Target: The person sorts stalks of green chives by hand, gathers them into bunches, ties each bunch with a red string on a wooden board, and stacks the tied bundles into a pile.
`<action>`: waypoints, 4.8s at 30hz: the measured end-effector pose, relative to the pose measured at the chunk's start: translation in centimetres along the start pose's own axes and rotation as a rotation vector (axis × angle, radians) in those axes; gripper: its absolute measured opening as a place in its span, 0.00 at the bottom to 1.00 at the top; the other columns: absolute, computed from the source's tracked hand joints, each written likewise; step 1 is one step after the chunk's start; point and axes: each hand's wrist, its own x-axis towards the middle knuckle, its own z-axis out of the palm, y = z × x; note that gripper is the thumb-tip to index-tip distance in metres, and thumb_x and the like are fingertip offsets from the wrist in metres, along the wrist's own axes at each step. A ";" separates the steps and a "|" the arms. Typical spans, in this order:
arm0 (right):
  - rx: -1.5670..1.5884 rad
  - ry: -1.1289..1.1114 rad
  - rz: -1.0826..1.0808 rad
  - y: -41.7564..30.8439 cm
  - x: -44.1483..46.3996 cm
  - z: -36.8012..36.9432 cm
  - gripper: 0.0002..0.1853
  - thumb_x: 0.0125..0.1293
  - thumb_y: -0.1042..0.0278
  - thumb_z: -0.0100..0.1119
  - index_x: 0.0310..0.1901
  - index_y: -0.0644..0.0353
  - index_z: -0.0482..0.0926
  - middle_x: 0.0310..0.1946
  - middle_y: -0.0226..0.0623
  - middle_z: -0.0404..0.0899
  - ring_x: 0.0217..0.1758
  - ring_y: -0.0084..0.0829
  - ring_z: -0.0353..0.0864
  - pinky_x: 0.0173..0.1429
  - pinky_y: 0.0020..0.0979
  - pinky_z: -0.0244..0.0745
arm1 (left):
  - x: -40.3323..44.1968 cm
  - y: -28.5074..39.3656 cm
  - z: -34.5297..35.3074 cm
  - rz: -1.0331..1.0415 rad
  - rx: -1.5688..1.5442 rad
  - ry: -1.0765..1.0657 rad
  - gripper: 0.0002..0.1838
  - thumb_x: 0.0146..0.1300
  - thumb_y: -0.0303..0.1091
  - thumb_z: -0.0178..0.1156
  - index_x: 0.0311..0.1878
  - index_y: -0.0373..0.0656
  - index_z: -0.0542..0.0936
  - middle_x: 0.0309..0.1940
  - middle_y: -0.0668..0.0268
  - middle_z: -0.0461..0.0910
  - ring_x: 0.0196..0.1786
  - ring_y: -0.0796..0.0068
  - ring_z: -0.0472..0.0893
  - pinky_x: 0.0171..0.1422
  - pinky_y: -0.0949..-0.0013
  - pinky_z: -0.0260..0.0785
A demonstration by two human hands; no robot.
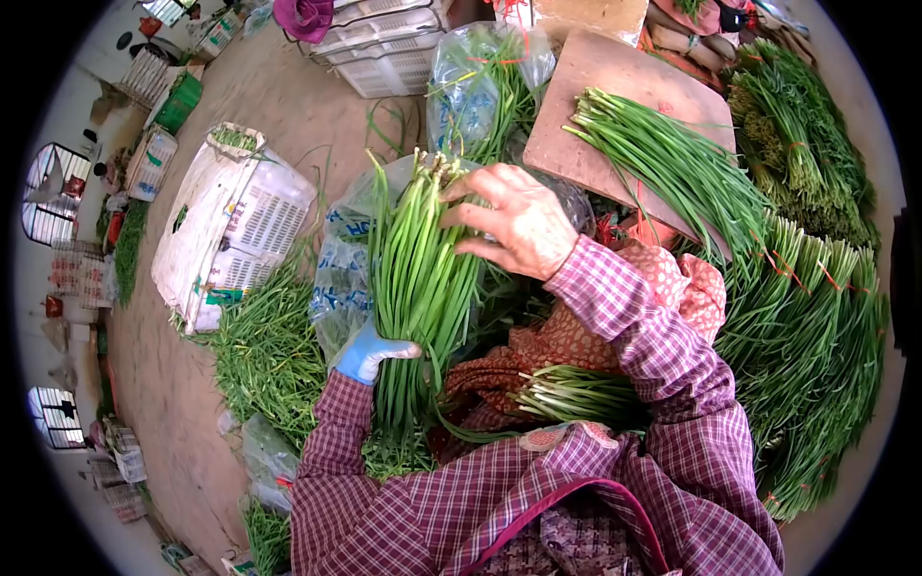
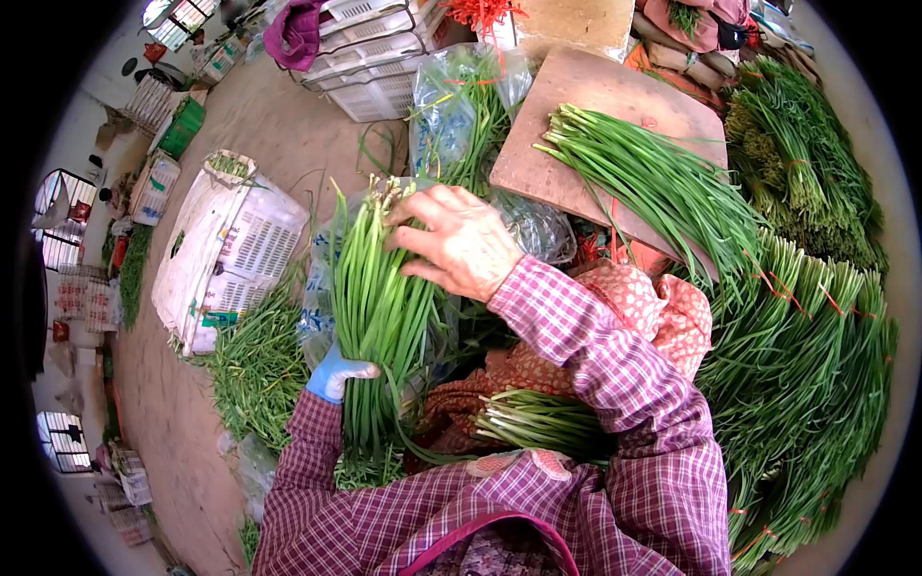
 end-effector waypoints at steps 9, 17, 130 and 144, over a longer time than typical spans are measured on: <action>0.096 -0.007 0.010 0.9 0.1 1.1 0.09 0.56 0.60 0.63 0.37 0.49 0.77 0.34 0.26 0.75 0.41 0.33 0.76 0.44 0.35 0.76 | -0.2 0.3 0.2 0.068 0.011 -0.001 0.36 0.43 0.20 0.73 0.60 0.37 0.72 0.46 0.63 0.81 0.43 0.75 0.81 0.49 0.71 0.77; 0.941 0.395 0.736 3.2 0.1 -0.1 0.06 0.62 0.68 0.63 0.39 0.60 0.80 0.25 0.30 0.82 0.24 0.17 0.78 0.26 0.22 0.74 | -0.7 1.0 0.9 0.060 0.021 -0.034 0.41 0.39 0.27 0.77 0.62 0.38 0.71 0.47 0.63 0.80 0.44 0.73 0.81 0.50 0.69 0.75; -0.075 -0.163 0.457 4.8 -3.2 1.3 0.06 0.66 0.71 0.43 0.42 0.58 0.68 0.38 0.49 0.78 0.43 0.49 0.79 0.46 0.44 0.77 | -3.5 0.4 -1.3 0.479 1.277 0.290 0.49 0.38 0.44 0.75 0.66 0.41 0.65 0.43 0.53 0.81 0.40 0.57 0.82 0.46 0.62 0.74; 0.398 -0.588 0.077 1.0 0.8 2.3 0.13 0.59 0.57 0.64 0.44 0.50 0.81 0.41 0.40 0.80 0.49 0.44 0.79 0.51 0.42 0.75 | -3.1 2.4 0.7 0.658 1.461 0.325 0.43 0.43 0.47 0.71 0.66 0.52 0.68 0.35 0.60 0.83 0.33 0.62 0.83 0.37 0.65 0.74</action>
